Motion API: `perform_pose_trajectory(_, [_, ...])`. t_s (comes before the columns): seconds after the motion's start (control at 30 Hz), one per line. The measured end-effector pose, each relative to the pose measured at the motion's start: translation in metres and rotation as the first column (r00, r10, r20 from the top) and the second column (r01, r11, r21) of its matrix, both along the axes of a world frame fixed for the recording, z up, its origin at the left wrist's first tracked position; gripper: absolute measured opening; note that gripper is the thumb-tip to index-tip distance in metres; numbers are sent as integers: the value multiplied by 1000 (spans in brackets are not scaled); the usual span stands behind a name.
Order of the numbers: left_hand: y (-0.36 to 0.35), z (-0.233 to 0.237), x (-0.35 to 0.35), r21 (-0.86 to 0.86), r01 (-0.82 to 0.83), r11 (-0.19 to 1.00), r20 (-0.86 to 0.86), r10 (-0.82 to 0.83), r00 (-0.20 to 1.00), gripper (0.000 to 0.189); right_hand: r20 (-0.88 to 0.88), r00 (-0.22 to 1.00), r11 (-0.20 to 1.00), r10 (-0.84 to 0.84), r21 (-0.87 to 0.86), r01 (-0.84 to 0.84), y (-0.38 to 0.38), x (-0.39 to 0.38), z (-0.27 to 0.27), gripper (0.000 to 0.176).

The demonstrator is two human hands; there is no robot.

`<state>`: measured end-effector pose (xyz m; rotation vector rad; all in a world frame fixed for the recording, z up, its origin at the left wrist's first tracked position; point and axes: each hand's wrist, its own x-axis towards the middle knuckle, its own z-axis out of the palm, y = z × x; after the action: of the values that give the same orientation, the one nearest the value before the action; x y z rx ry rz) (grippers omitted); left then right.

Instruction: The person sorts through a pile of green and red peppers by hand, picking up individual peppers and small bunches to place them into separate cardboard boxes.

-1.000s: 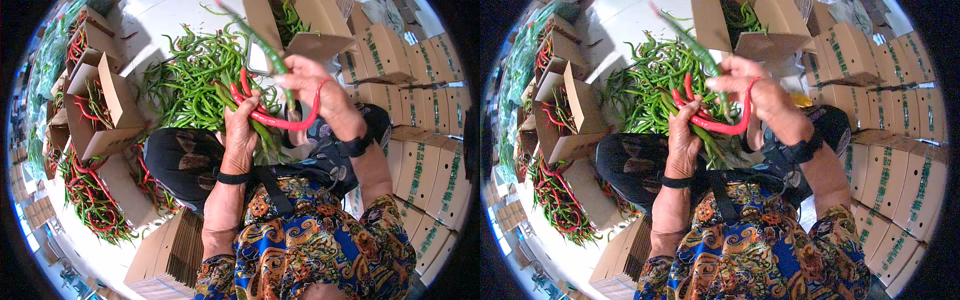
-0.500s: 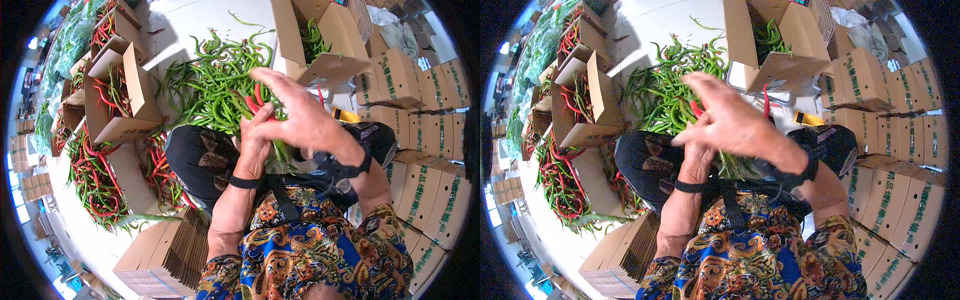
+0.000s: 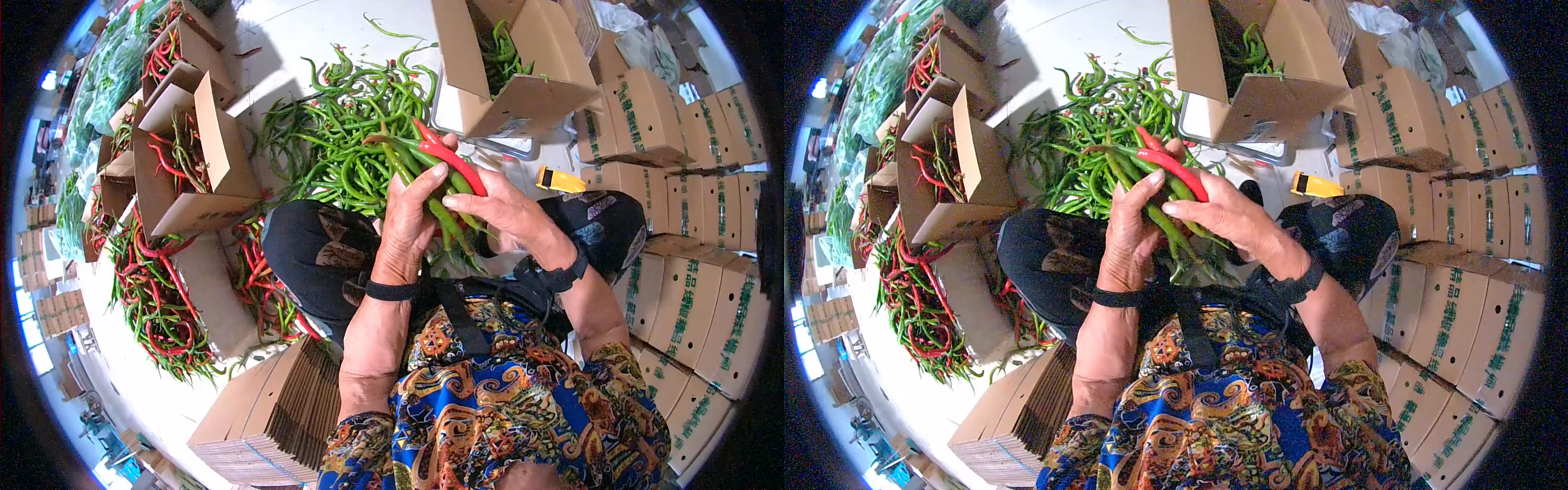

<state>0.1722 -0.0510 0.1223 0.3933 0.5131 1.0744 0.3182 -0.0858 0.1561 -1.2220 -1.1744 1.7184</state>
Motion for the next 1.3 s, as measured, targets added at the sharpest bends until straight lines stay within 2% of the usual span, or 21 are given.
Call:
perform_pose_trajectory(0.1, [-1,-13,-6,-95,137,986,133,-124,983,44,-55,998,987,-40,-161,31,3,21,1,49])
perform_pose_trajectory(0.13, [-1,-27,0,-144,97,985,228,-62,972,42,-146,987,982,-73,-185,45,6,27,-3,45])
perform_pose_trajectory(0.17, [-1,-23,5,-176,46,983,231,-5,973,37,-165,983,975,-82,-218,45,6,30,4,44])
perform_pose_trajectory(0.23, [-3,-14,7,-263,52,963,221,8,975,30,-296,948,974,-120,-221,55,5,34,2,42])
perform_pose_trajectory(0.27, [-3,-20,2,-187,188,964,369,-108,923,27,-296,947,975,-127,-213,64,5,38,-3,43])
perform_pose_trajectory(0.37, [-1,-28,6,-190,128,973,300,-67,952,28,-298,944,979,-139,-187,85,6,43,-10,45])
perform_pose_trajectory(0.4, [-2,-33,8,-243,80,967,252,-17,968,28,-298,943,979,-146,-182,94,5,40,-6,46])
perform_pose_trajectory(0.53, [-4,-32,8,-238,115,964,282,-44,958,29,-298,945,989,-132,-103,106,4,33,-9,47])
perform_pose_trajectory(0.63, [-5,-37,8,-192,143,971,297,-81,952,30,-331,931,977,-154,-189,94,6,33,-2,49])
perform_pose_trajectory(0.73, [-5,-23,10,-171,89,981,195,-55,979,31,-333,928,977,-169,-183,112,5,36,-7,50])
perform_pose_trajectory(0.83, [-6,-21,11,-149,44,988,136,-23,990,33,-279,941,980,-194,-93,174,4,32,-14,54])
perform_pose_trajectory(0.93, [-9,-18,11,-115,40,993,107,-27,994,34,-68,979,981,-193,8,194,4,28,-2,55])
perform_pose_trajectory(1.03, [-9,-15,13,-124,12,992,105,1,994,33,-12,970,970,-242,27,243,4,23,-9,55])
perform_pose_trajectory(1.13, [-8,-13,11,-120,-14,993,68,22,997,31,-51,964,964,-260,51,262,6,19,-12,52])
perform_pose_trajectory(1.23, [-7,-22,9,-120,-3,993,43,8,999,29,-188,942,960,-279,-82,268,8,19,-2,48])
perform_pose_trajectory(1.3, [-9,-17,10,-163,-2,987,28,7,1000,26,-112,948,954,-298,7,300,9,21,6,44])
